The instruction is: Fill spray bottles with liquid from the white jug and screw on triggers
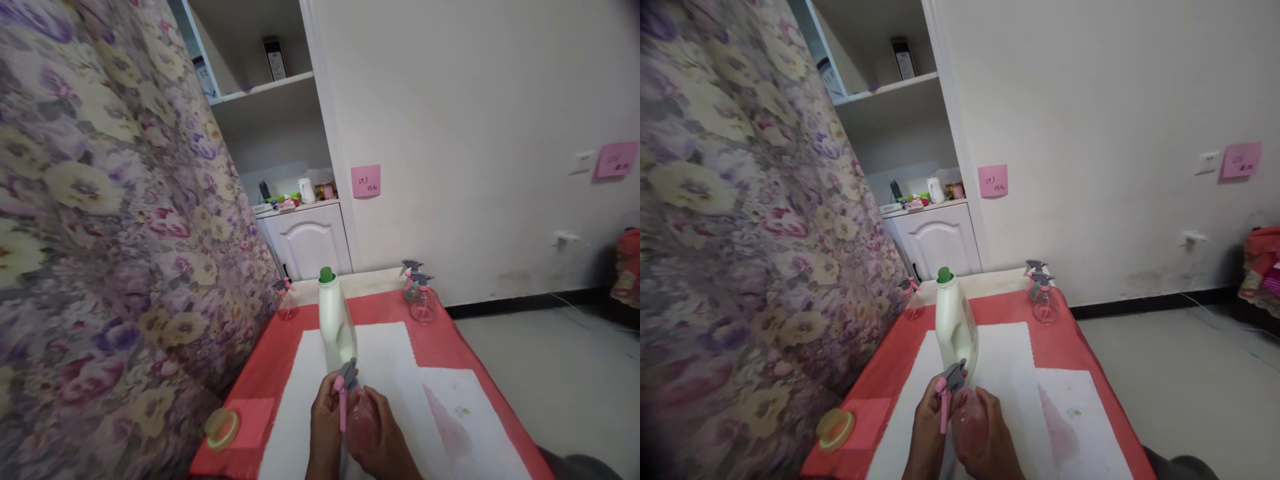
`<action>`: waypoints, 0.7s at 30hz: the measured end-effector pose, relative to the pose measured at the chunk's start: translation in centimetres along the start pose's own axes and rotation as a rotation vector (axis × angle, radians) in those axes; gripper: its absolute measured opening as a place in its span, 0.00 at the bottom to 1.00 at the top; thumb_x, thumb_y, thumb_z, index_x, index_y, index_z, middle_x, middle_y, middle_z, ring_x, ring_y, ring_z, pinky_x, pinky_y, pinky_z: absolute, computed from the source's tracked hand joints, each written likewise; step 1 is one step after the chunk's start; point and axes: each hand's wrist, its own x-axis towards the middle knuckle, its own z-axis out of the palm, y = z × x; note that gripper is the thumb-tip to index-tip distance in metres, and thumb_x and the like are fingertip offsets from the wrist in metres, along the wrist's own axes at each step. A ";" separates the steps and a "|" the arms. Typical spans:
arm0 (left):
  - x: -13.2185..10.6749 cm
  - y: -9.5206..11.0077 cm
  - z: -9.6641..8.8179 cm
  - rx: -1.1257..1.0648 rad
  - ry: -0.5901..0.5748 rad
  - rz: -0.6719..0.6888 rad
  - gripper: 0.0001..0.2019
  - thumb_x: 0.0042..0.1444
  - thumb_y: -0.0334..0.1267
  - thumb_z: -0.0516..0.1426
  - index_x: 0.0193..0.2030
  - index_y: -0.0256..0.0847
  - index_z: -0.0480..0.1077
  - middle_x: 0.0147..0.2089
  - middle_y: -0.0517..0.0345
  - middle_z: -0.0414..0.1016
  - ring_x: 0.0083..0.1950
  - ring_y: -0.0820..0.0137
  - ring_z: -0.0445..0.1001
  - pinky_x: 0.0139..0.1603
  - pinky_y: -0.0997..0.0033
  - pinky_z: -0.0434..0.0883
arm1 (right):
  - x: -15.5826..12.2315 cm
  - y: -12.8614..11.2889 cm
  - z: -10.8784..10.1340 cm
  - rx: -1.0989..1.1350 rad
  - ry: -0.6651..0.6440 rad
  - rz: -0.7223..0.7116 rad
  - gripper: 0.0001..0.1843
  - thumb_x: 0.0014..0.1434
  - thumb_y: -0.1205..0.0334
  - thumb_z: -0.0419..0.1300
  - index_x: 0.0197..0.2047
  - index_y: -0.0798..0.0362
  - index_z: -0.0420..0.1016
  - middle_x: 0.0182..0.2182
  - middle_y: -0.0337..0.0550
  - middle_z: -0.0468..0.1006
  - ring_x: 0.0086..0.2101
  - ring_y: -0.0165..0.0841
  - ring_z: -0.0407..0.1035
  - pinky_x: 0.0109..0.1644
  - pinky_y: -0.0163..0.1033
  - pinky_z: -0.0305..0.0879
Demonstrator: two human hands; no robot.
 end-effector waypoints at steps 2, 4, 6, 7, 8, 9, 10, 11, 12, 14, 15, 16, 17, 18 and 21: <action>0.0 0.0 -0.3 0.008 -0.041 -0.005 0.15 0.40 0.38 0.70 0.34 0.40 0.72 0.38 0.55 0.82 0.41 0.62 0.79 0.44 0.65 0.75 | 0.0 -0.2 -0.1 0.007 -0.005 0.000 0.42 0.44 0.66 0.64 0.62 0.54 0.54 0.55 0.56 0.70 0.55 0.48 0.68 0.58 0.50 0.66; 0.0 -0.2 -0.7 0.011 -0.062 -0.010 0.16 0.38 0.34 0.71 0.34 0.40 0.72 0.39 0.56 0.82 0.42 0.62 0.79 0.45 0.66 0.75 | 0.0 -0.3 -0.2 0.021 -0.012 0.011 0.42 0.44 0.66 0.64 0.62 0.54 0.54 0.55 0.56 0.70 0.55 0.49 0.68 0.58 0.50 0.67; 0.0 -0.3 -1.0 0.022 -0.076 -0.009 0.17 0.39 0.34 0.70 0.36 0.40 0.72 0.38 0.55 0.81 0.42 0.61 0.79 0.44 0.67 0.74 | 0.0 -0.4 -0.1 0.031 -0.012 0.030 0.43 0.43 0.66 0.65 0.62 0.53 0.54 0.55 0.54 0.71 0.54 0.48 0.69 0.57 0.49 0.68; 0.0 -0.4 -1.2 0.035 -0.082 0.000 0.17 0.40 0.34 0.70 0.38 0.40 0.73 0.39 0.55 0.81 0.43 0.61 0.79 0.43 0.67 0.74 | 0.0 -0.4 -0.1 0.035 -0.011 0.040 0.42 0.44 0.66 0.66 0.61 0.52 0.54 0.54 0.53 0.72 0.53 0.47 0.70 0.56 0.49 0.69; 0.0 -0.4 -1.3 0.053 -0.087 0.017 0.18 0.40 0.34 0.70 0.39 0.40 0.73 0.39 0.54 0.81 0.43 0.61 0.79 0.43 0.68 0.74 | 0.0 -0.4 0.0 0.039 -0.010 0.045 0.42 0.44 0.66 0.66 0.61 0.51 0.54 0.53 0.52 0.72 0.52 0.46 0.71 0.56 0.48 0.69; 0.0 -0.4 -1.3 0.074 -0.089 0.041 0.18 0.41 0.33 0.69 0.41 0.40 0.73 0.39 0.55 0.81 0.43 0.62 0.78 0.42 0.69 0.74 | 0.0 -0.3 0.0 0.041 -0.008 0.045 0.41 0.45 0.66 0.65 0.61 0.50 0.54 0.53 0.51 0.73 0.52 0.46 0.71 0.56 0.48 0.69; 0.0 -0.4 -1.3 0.096 -0.086 0.067 0.19 0.42 0.33 0.69 0.42 0.40 0.73 0.40 0.55 0.81 0.43 0.62 0.78 0.42 0.69 0.74 | 0.0 -0.3 0.1 0.041 -0.005 0.041 0.40 0.45 0.66 0.65 0.61 0.50 0.55 0.53 0.50 0.72 0.52 0.45 0.70 0.57 0.48 0.69; 0.0 -0.4 -1.3 0.115 -0.081 0.091 0.20 0.41 0.32 0.69 0.43 0.41 0.73 0.40 0.55 0.81 0.43 0.63 0.78 0.42 0.70 0.73 | 0.1 -0.2 0.1 0.041 -0.004 0.036 0.40 0.45 0.66 0.65 0.61 0.50 0.55 0.53 0.50 0.72 0.53 0.45 0.70 0.57 0.48 0.69; 0.0 -0.5 -1.4 0.131 -0.077 0.104 0.20 0.41 0.32 0.69 0.43 0.41 0.72 0.40 0.56 0.81 0.43 0.63 0.78 0.41 0.70 0.73 | 0.1 -0.2 0.1 0.042 -0.002 0.032 0.41 0.45 0.67 0.64 0.61 0.50 0.54 0.53 0.51 0.72 0.53 0.45 0.70 0.57 0.48 0.68; 0.0 -0.6 -1.4 0.142 -0.076 0.088 0.17 0.41 0.33 0.69 0.39 0.42 0.72 0.37 0.57 0.81 0.42 0.63 0.78 0.40 0.70 0.74 | 0.0 -0.2 0.1 0.045 0.000 0.030 0.42 0.44 0.67 0.65 0.61 0.52 0.54 0.54 0.52 0.71 0.52 0.45 0.70 0.56 0.47 0.69; 0.0 -0.7 -1.5 0.136 -0.078 0.062 0.16 0.41 0.34 0.69 0.38 0.42 0.72 0.36 0.58 0.81 0.41 0.63 0.78 0.40 0.70 0.74 | 0.0 -0.2 0.1 0.051 0.000 0.030 0.42 0.43 0.67 0.66 0.61 0.52 0.54 0.53 0.52 0.72 0.52 0.45 0.71 0.56 0.46 0.69; 0.0 -0.7 -1.6 0.129 -0.085 0.032 0.15 0.42 0.35 0.69 0.37 0.42 0.72 0.34 0.58 0.81 0.40 0.62 0.78 0.40 0.69 0.74 | 0.0 -0.3 0.1 0.058 0.000 0.031 0.43 0.43 0.66 0.66 0.61 0.52 0.54 0.53 0.52 0.72 0.52 0.45 0.71 0.56 0.46 0.70; 0.1 -0.7 -1.7 0.123 -0.098 0.005 0.15 0.42 0.37 0.69 0.37 0.42 0.73 0.34 0.58 0.81 0.40 0.62 0.78 0.41 0.68 0.74 | 0.0 -0.4 0.1 0.064 0.003 0.034 0.42 0.43 0.66 0.66 0.61 0.52 0.55 0.53 0.52 0.72 0.52 0.46 0.71 0.56 0.47 0.70; 0.1 -0.6 -1.8 0.121 -0.117 -0.014 0.15 0.42 0.38 0.69 0.37 0.42 0.74 0.33 0.58 0.81 0.40 0.62 0.78 0.41 0.67 0.74 | 0.0 -0.6 0.1 0.070 0.009 0.039 0.42 0.44 0.65 0.66 0.61 0.51 0.55 0.53 0.52 0.72 0.53 0.46 0.70 0.56 0.47 0.70; 0.1 0.3 -2.1 0.148 -0.208 -0.025 0.16 0.43 0.39 0.69 0.41 0.42 0.76 0.35 0.55 0.81 0.42 0.60 0.78 0.45 0.64 0.74 | 0.2 -1.1 0.2 0.111 0.023 0.054 0.40 0.45 0.63 0.67 0.60 0.49 0.57 0.53 0.52 0.73 0.52 0.47 0.71 0.56 0.48 0.70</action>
